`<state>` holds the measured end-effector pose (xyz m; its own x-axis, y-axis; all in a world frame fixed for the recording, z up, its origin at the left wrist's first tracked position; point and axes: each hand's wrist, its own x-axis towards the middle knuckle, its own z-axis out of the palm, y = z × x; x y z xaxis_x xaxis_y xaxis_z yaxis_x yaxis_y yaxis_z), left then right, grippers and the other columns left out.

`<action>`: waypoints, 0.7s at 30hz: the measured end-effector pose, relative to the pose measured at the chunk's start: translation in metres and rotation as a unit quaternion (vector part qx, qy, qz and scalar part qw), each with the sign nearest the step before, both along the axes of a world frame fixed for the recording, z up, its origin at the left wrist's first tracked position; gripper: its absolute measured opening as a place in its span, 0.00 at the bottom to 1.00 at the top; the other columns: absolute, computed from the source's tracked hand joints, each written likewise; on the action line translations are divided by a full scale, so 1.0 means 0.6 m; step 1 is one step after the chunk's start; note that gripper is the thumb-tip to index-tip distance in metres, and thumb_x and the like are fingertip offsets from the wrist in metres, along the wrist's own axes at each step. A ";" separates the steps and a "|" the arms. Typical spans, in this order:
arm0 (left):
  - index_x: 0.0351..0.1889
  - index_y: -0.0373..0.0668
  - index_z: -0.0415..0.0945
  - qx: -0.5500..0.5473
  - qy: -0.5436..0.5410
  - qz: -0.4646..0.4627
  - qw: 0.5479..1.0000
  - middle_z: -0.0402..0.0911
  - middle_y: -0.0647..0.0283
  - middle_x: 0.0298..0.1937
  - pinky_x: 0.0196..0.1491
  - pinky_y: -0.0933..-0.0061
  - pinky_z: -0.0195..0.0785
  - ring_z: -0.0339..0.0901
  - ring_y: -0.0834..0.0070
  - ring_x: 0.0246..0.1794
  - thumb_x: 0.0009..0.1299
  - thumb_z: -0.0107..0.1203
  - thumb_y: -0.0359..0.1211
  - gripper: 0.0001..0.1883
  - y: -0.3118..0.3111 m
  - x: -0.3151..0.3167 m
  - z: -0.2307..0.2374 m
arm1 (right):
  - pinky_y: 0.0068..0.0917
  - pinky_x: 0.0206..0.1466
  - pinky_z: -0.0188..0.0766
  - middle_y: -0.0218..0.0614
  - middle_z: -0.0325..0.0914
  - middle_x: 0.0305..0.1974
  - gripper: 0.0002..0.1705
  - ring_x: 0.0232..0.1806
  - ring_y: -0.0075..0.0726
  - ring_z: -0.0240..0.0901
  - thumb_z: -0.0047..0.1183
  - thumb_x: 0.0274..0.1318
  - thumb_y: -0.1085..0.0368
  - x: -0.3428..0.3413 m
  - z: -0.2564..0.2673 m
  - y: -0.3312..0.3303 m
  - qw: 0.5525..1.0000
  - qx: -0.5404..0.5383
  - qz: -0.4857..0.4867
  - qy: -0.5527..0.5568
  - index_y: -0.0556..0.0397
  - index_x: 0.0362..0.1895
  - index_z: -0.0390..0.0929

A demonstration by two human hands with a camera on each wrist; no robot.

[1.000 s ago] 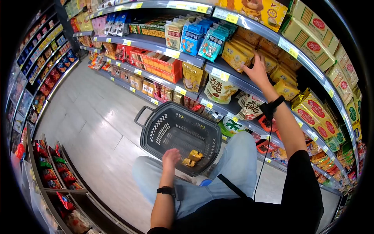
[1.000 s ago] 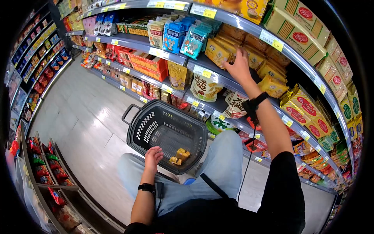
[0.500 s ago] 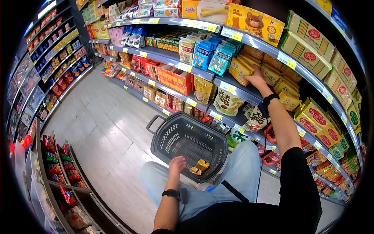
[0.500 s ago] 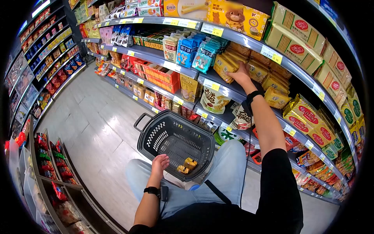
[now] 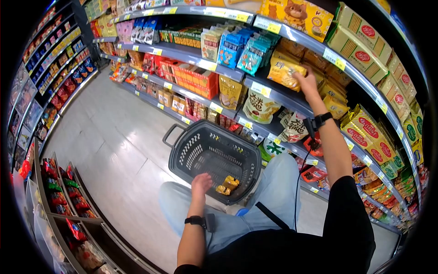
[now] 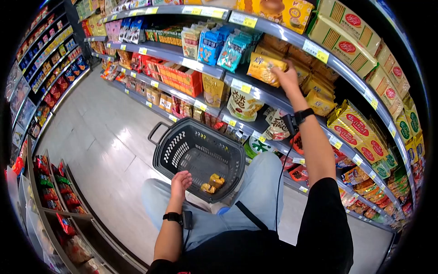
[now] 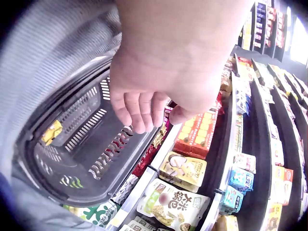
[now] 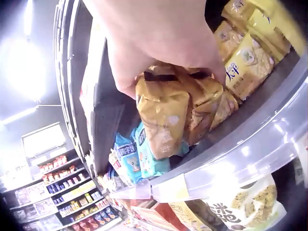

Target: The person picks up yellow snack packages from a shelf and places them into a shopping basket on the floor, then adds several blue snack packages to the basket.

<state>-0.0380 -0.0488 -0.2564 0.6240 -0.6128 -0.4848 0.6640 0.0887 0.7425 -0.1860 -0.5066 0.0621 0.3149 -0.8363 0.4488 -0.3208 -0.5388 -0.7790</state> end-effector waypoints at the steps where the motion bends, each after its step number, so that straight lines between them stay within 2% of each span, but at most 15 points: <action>1: 0.47 0.42 0.75 -0.001 -0.005 0.000 1.000 0.82 0.63 0.39 0.40 0.74 0.73 0.79 0.75 0.36 0.69 0.50 0.37 0.13 -0.005 0.006 -0.003 | 0.33 0.53 0.69 0.46 0.75 0.50 0.34 0.48 0.40 0.73 0.63 0.45 0.58 -0.017 -0.018 -0.018 0.998 -0.005 0.053 -0.040 0.56 0.57 0.69; 2: 0.48 0.43 0.75 0.004 -0.003 0.003 1.000 0.82 0.63 0.39 0.39 0.74 0.73 0.79 0.75 0.35 0.69 0.49 0.36 0.12 -0.005 0.004 -0.009 | 0.32 0.51 0.69 0.41 0.74 0.49 0.30 0.47 0.35 0.72 0.62 0.48 0.62 -0.033 -0.005 0.025 0.993 -0.088 0.070 -0.041 0.54 0.56 0.70; 3: 0.48 0.43 0.75 0.009 -0.006 0.004 1.000 0.82 0.63 0.40 0.40 0.74 0.73 0.79 0.75 0.36 0.69 0.50 0.37 0.13 -0.003 -0.005 -0.010 | 0.28 0.50 0.70 0.38 0.74 0.49 0.29 0.46 0.31 0.71 0.61 0.48 0.63 -0.049 -0.003 0.050 0.994 -0.090 0.051 -0.023 0.52 0.56 0.71; 4: 0.48 0.44 0.75 0.013 -0.012 0.007 1.000 0.82 0.63 0.40 0.40 0.75 0.72 0.79 0.75 0.37 0.69 0.51 0.38 0.13 -0.007 -0.001 -0.003 | 0.26 0.48 0.71 0.38 0.74 0.50 0.28 0.45 0.29 0.71 0.61 0.48 0.64 -0.059 -0.002 0.076 0.990 -0.041 0.111 -0.075 0.49 0.57 0.71; 6: 0.48 0.42 0.75 -0.003 -0.010 0.009 1.000 0.82 0.62 0.43 0.42 0.75 0.72 0.79 0.75 0.38 0.71 0.51 0.37 0.13 -0.006 -0.001 0.002 | 0.25 0.49 0.72 0.38 0.73 0.50 0.28 0.47 0.28 0.72 0.57 0.49 0.67 -0.081 -0.019 0.098 0.972 0.064 0.214 -0.080 0.50 0.58 0.70; 8: 0.49 0.40 0.75 -0.017 -0.003 0.007 1.000 0.81 0.61 0.43 0.42 0.75 0.72 0.78 0.76 0.37 0.71 0.49 0.36 0.13 -0.009 0.003 0.003 | 0.25 0.51 0.71 0.37 0.73 0.50 0.29 0.48 0.28 0.72 0.56 0.47 0.67 -0.072 -0.022 0.187 0.946 0.155 0.278 -0.066 0.51 0.58 0.70; 10: 0.48 0.40 0.75 -0.002 -0.003 0.006 1.000 0.81 0.61 0.43 0.42 0.76 0.72 0.78 0.76 0.37 0.71 0.49 0.36 0.13 -0.014 0.003 0.013 | 0.26 0.54 0.69 0.36 0.73 0.51 0.30 0.49 0.30 0.72 0.57 0.45 0.67 -0.060 -0.044 0.226 0.942 0.098 0.307 0.098 0.50 0.57 0.70; 13: 0.47 0.40 0.75 -0.002 0.001 -0.001 1.000 0.81 0.62 0.42 0.43 0.76 0.72 0.78 0.76 0.38 0.71 0.50 0.36 0.12 -0.021 0.003 0.015 | 0.29 0.58 0.67 0.39 0.71 0.51 0.31 0.55 0.34 0.69 0.62 0.41 0.65 -0.017 -0.144 0.248 0.914 0.063 0.330 0.228 0.49 0.55 0.70; 14: 0.47 0.40 0.75 -0.001 0.002 0.002 1.000 0.81 0.62 0.42 0.43 0.76 0.72 0.78 0.76 0.38 0.71 0.50 0.36 0.12 -0.023 0.004 0.016 | 0.32 0.60 0.65 0.40 0.70 0.51 0.32 0.55 0.37 0.69 0.64 0.39 0.63 0.000 -0.187 0.251 0.900 0.150 0.340 0.229 0.50 0.54 0.71; 15: 0.47 0.40 0.75 -0.005 0.001 -0.002 1.000 0.81 0.62 0.42 0.43 0.76 0.72 0.78 0.76 0.38 0.71 0.50 0.36 0.12 -0.023 0.005 0.015 | 0.32 0.59 0.65 0.43 0.70 0.50 0.34 0.53 0.41 0.69 0.66 0.38 0.60 0.016 -0.218 0.262 0.893 0.100 0.333 0.285 0.51 0.53 0.71; 17: 0.47 0.40 0.75 -0.006 0.002 -0.002 1.000 0.81 0.62 0.42 0.43 0.77 0.72 0.79 0.76 0.38 0.71 0.50 0.36 0.12 -0.024 0.005 0.016 | 0.34 0.56 0.67 0.49 0.70 0.50 0.37 0.51 0.46 0.70 0.67 0.37 0.54 0.049 -0.304 0.261 0.853 0.134 0.364 0.350 0.54 0.54 0.71; 18: 0.47 0.40 0.75 -0.002 0.001 -0.004 1.000 0.81 0.62 0.43 0.43 0.77 0.71 0.79 0.76 0.38 0.71 0.50 0.36 0.12 -0.024 0.005 0.018 | 0.34 0.55 0.67 0.52 0.70 0.50 0.37 0.51 0.48 0.70 0.67 0.37 0.52 0.063 -0.333 0.276 0.848 0.136 0.337 0.385 0.54 0.53 0.71; 19: 0.46 0.40 0.75 0.003 0.001 -0.005 1.000 0.81 0.62 0.43 0.43 0.77 0.71 0.79 0.76 0.39 0.70 0.50 0.36 0.12 -0.022 0.005 0.020 | 0.35 0.54 0.68 0.54 0.70 0.50 0.38 0.52 0.50 0.70 0.66 0.37 0.51 0.076 -0.388 0.267 0.828 0.186 0.367 0.382 0.54 0.54 0.71; 21: 0.46 0.41 0.75 0.008 0.004 0.001 1.000 0.81 0.62 0.43 0.43 0.77 0.71 0.78 0.76 0.39 0.70 0.50 0.36 0.12 -0.020 0.007 0.022 | 0.37 0.55 0.69 0.56 0.68 0.52 0.41 0.53 0.55 0.70 0.67 0.35 0.50 0.093 -0.473 0.264 0.812 0.179 0.342 0.439 0.53 0.56 0.69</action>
